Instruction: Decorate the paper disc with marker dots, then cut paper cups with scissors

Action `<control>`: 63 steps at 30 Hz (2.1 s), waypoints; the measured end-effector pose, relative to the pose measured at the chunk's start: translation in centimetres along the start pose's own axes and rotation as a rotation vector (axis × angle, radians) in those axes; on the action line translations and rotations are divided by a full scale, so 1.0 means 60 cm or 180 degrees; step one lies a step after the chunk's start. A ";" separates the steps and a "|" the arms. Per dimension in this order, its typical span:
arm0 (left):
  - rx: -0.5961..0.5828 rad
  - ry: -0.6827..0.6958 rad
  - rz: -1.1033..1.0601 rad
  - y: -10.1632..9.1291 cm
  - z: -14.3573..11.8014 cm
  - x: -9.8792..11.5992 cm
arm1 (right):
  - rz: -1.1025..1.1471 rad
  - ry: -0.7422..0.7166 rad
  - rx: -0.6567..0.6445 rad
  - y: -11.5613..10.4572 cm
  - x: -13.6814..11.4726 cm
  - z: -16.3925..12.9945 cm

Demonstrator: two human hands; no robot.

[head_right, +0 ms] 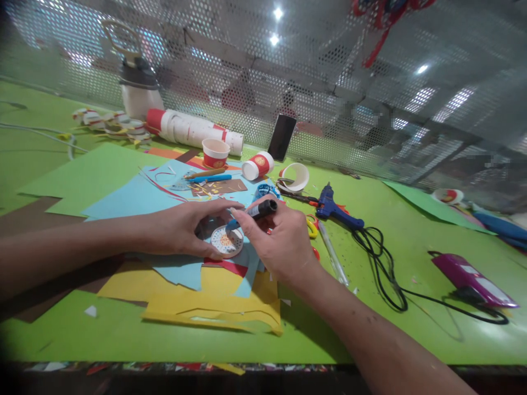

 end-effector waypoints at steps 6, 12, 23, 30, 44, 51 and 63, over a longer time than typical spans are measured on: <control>0.0027 -0.0057 0.0000 0.001 0.002 -0.001 | -0.0162 -0.0382 -0.0150 0.000 -0.013 0.000; 0.0009 -0.0051 0.0020 0.001 0.001 0.000 | -0.0362 -0.0428 -0.0008 -0.002 -0.016 -0.003; 0.0036 -0.0065 0.0049 0.000 0.002 -0.001 | -0.0062 -0.0133 0.0237 -0.008 -0.001 -0.004; 0.0024 0.0011 0.0146 0.000 0.002 0.000 | 0.0039 -0.0103 0.0462 -0.026 -0.003 -0.003; 0.0000 -0.0085 0.0072 0.001 0.003 0.003 | -0.0033 0.0007 0.0230 -0.009 0.004 0.000; -0.0001 -0.0091 0.0080 0.001 0.002 0.002 | -0.0038 0.0012 0.0205 -0.008 0.005 0.001; -0.0008 -0.0089 0.0083 0.000 0.000 0.002 | -0.0101 -0.0004 0.0156 -0.007 0.007 0.000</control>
Point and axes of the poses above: each hand's wrist, its own z-axis towards the middle knuckle, its own y-axis out of the palm, x = y × z, the point moved 5 cm from there along z, towards the middle knuckle, and after that the axes turned 10 degrees about -z, right-handed, at the moved point
